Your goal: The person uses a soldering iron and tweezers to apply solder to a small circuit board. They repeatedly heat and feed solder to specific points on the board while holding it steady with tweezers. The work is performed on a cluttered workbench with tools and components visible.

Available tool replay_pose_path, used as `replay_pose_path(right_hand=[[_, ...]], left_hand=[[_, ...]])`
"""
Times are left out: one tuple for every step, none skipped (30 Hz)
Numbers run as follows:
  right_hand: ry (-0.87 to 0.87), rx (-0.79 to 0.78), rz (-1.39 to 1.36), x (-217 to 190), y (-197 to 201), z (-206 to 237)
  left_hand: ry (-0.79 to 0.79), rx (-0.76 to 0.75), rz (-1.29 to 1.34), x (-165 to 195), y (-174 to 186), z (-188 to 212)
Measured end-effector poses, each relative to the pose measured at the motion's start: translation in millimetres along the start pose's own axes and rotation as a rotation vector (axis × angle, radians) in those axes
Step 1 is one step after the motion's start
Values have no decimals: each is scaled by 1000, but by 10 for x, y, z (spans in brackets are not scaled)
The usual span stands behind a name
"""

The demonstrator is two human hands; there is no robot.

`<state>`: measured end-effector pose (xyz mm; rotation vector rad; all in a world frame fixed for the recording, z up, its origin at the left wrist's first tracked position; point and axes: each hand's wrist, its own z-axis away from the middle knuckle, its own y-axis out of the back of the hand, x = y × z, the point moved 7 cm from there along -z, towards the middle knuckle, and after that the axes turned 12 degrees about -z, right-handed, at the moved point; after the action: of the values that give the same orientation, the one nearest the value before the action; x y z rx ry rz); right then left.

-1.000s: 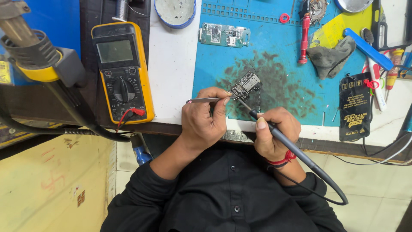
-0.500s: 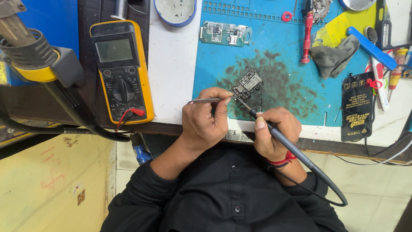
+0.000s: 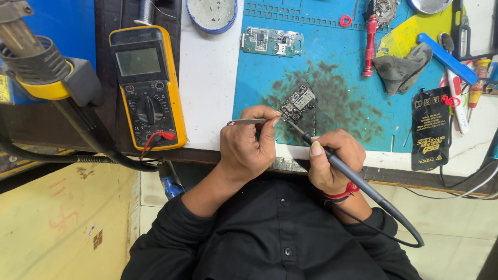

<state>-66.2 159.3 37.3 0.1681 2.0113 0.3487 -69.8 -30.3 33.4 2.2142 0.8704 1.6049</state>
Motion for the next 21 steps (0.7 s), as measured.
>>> replay_pose_path(right_hand=[[-1, 0, 3, -1, 3, -2], [-2, -1, 5, 0, 5, -4], [-4, -3, 3, 2, 0, -6], [-6, -6, 2, 4, -8, -5], [-9, -8, 1, 6, -11, -6], [1, -3, 5, 2, -8, -8], [12, 1, 7, -1, -6, -10], [21, 5, 10, -6, -7, -8], [12, 1, 11, 1, -10, -5], [3, -3, 14, 8, -9, -4], [-5, -6, 17, 16, -8, -5], [-2, -2, 16, 12, -6, -2], [1, 2, 14, 7, -4, 1], [4, 5, 11, 3, -5, 3], [-1, 7, 16, 11, -8, -1], [-8, 9, 22, 13, -12, 3], [-15, 12, 29, 18, -13, 3], [-6, 12, 22, 16, -14, -2], [-2, 9, 16, 10, -10, 0], [5, 6, 9, 2, -8, -1], [10, 10, 12, 2, -14, -6]], left_hand=[[-3, -1, -5, 2, -1, -1], [-6, -3, -9, 2, -2, -1], [-9, -4, -13, 4, -3, -3], [-13, 0, -10, 6, 0, -4], [-19, 4, -6, 8, 2, -5], [-24, 8, -2, 10, 4, -5], [-26, 9, -7, 9, 1, -5], [-27, 9, -12, 8, 1, -5], [-25, 8, -15, 5, -3, -3], [-28, 7, -15, 5, -5, -1], [-33, 8, -15, 7, -7, 0], [-39, 10, -15, 9, -7, 3], [-37, 10, -14, 7, -9, 4], [-36, 10, -14, 4, -10, 7], [-34, 12, -15, 2, -9, 7], [-33, 13, -16, 0, -7, 9], [-33, 14, -16, 1, -5, 9], [-35, 14, -15, 2, -2, 8], [-31, 9, -16, 0, -3, 10], [-29, 7, -17, 2, 0, 9], [-33, 7, -19, 5, 2, 7]])
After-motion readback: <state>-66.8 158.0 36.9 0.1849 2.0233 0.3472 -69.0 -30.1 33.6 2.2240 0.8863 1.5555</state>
